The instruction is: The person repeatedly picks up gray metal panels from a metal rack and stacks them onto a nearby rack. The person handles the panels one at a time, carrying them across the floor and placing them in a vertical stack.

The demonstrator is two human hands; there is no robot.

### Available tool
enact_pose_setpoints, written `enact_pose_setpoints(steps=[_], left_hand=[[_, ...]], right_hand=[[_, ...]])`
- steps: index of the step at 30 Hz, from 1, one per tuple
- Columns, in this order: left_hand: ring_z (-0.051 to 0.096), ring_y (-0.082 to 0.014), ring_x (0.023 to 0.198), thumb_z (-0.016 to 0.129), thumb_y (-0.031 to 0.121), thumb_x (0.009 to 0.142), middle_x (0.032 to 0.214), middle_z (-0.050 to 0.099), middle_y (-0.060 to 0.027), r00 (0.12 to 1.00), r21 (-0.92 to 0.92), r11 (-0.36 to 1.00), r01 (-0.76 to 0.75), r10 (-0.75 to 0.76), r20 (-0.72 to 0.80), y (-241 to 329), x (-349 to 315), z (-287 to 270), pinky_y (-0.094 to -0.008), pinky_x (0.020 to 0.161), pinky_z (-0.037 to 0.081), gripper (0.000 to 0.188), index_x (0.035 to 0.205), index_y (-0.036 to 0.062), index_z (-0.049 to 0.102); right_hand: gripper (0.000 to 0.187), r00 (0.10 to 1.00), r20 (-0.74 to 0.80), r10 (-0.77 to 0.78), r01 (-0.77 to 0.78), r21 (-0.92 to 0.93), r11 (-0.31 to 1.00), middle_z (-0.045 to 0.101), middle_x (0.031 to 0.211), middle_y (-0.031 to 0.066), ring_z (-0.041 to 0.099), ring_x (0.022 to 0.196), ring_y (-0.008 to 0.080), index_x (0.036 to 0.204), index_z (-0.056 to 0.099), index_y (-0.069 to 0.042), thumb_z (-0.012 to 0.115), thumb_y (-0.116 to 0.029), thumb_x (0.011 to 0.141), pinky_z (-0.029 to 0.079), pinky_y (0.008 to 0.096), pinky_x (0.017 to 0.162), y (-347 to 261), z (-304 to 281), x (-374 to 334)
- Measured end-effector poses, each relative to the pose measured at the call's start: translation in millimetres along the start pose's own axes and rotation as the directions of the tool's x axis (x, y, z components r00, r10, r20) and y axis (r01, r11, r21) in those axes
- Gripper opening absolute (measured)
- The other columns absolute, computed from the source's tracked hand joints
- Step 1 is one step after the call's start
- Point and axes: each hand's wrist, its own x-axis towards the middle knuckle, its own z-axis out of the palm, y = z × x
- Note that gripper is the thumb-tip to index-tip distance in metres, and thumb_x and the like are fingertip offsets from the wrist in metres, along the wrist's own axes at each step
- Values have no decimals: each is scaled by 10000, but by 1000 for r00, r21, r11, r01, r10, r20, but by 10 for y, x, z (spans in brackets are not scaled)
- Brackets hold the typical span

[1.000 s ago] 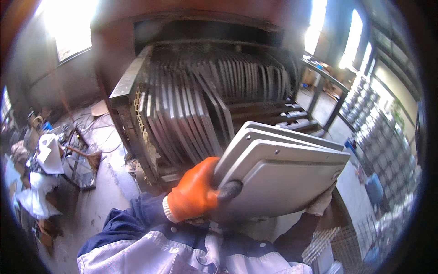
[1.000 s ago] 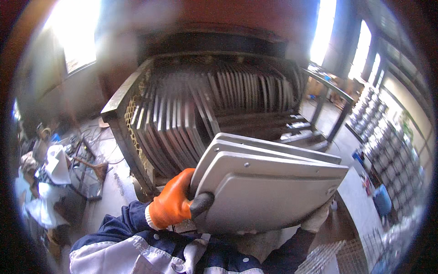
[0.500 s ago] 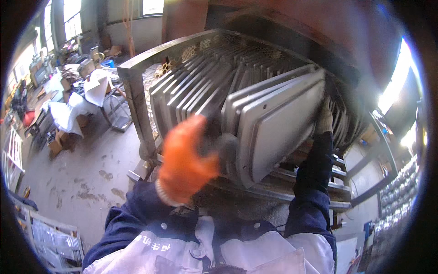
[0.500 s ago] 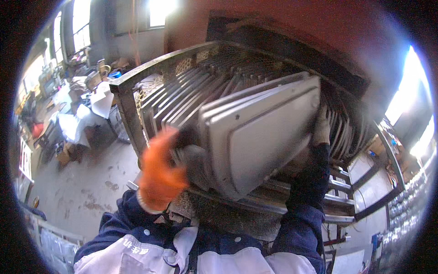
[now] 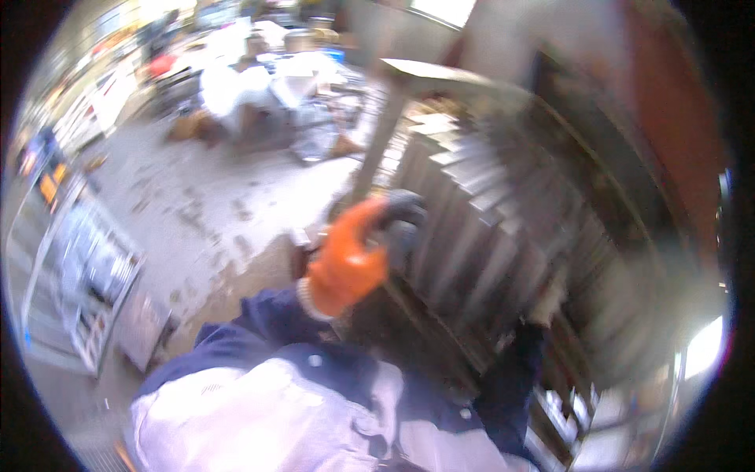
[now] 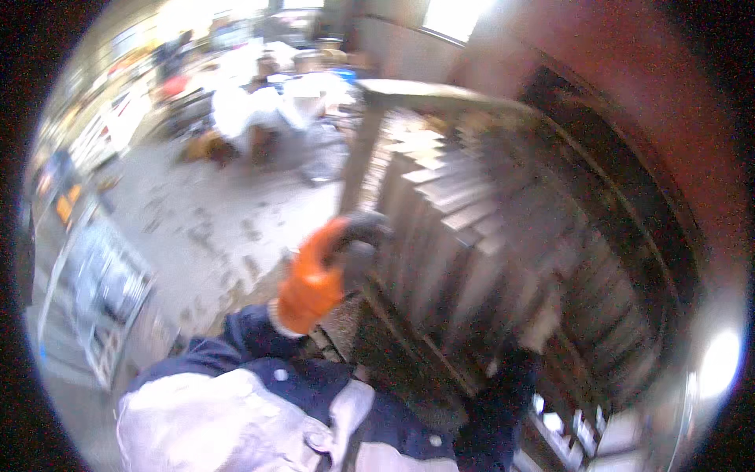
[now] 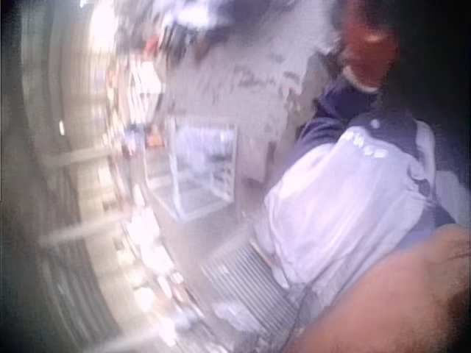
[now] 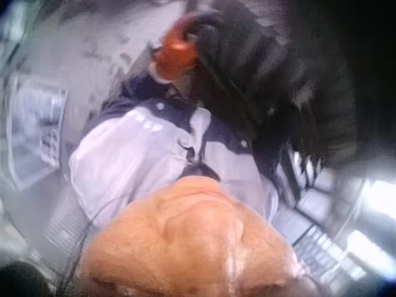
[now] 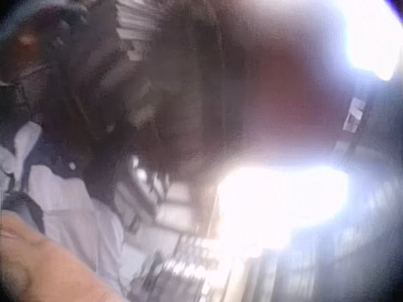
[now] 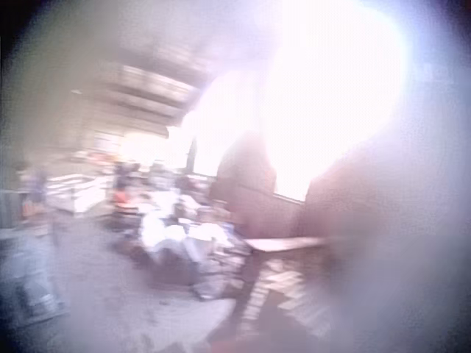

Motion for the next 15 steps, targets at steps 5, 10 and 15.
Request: enact_pose_setpoints(steps=[5,10,15], left_hand=[[624,-171,1069,654,209,966,1139,685,-99,986,-157,974,165,-167,0,-13,-133,-562,-311,971,478,361,1237,-25,611],[617,-135,1048,647,168,963,1115,688,-86,909,-46,934,356,-357,-217,-244,-657,-1623,-298,946,484,327,1225,-25,619],[627,-130,989,688,183,932,1079,698,-74,780,278,778,563,-390,-489,-273,-1382,-2956,-289,892,502,292,1161,5,657]], right_hand=[[442,974,-129,186,-135,333,933,605,1284,154,572,1171,275,1307,583,-22,536,-342,1006,471,387,995,-635,-235,-183],[455,995,-102,5,64,663,746,634,1211,161,597,1108,276,1280,577,16,524,-345,1008,484,388,970,-1917,-227,-798],[473,919,140,-368,62,871,487,663,1139,168,623,1046,277,1253,571,54,512,-349,1011,497,388,946,-3236,68,-1460]])
